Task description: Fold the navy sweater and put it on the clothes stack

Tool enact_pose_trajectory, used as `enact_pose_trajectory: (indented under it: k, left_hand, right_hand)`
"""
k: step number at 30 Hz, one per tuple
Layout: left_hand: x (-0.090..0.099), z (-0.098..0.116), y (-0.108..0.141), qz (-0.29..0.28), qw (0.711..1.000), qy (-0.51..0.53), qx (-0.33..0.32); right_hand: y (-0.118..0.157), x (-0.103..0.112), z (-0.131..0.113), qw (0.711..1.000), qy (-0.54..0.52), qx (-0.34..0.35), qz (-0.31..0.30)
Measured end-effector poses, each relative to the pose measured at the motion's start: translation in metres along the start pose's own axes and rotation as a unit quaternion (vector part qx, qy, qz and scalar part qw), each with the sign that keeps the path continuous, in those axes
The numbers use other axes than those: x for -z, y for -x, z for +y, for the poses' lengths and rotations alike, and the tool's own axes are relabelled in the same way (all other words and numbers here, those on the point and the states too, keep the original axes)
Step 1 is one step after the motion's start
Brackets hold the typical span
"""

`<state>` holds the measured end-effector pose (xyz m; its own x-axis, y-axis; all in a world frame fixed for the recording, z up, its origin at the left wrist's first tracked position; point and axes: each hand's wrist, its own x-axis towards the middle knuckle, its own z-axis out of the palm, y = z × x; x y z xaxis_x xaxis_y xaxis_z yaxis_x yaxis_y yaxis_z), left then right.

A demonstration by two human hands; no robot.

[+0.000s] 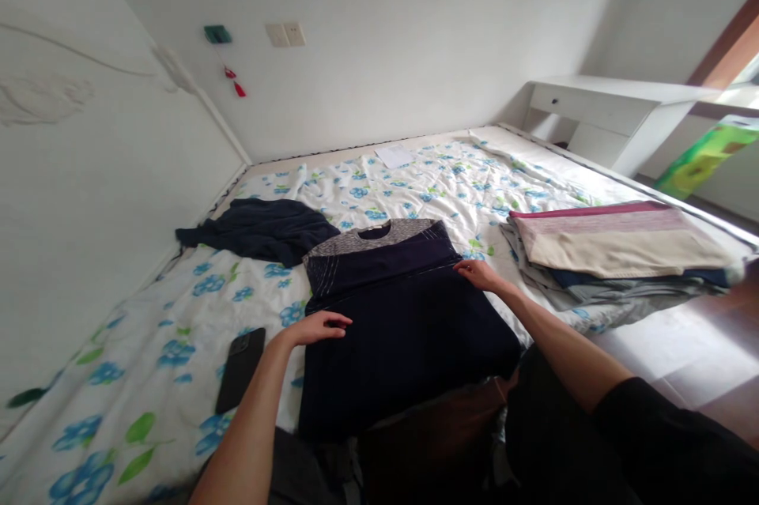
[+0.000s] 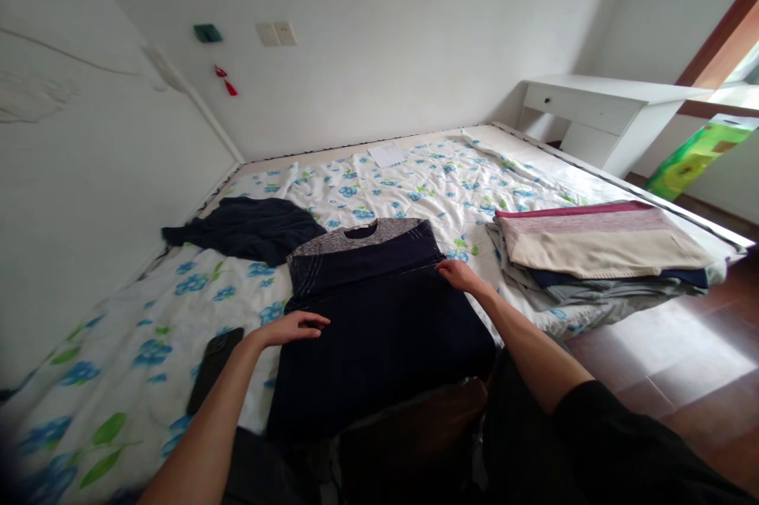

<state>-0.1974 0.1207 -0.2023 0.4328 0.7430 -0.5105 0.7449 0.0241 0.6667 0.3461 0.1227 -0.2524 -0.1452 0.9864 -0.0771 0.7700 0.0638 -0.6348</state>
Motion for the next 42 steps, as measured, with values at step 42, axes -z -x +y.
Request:
enact_pose_trajectory:
  k: [42]
  left_hand:
    - [0.014, -0.006, -0.022, 0.029, 0.999, 0.001, -0.025]
  right_hand:
    - [-0.055, -0.009, 0.058, 0.96, -0.182, -0.2, -0.074]
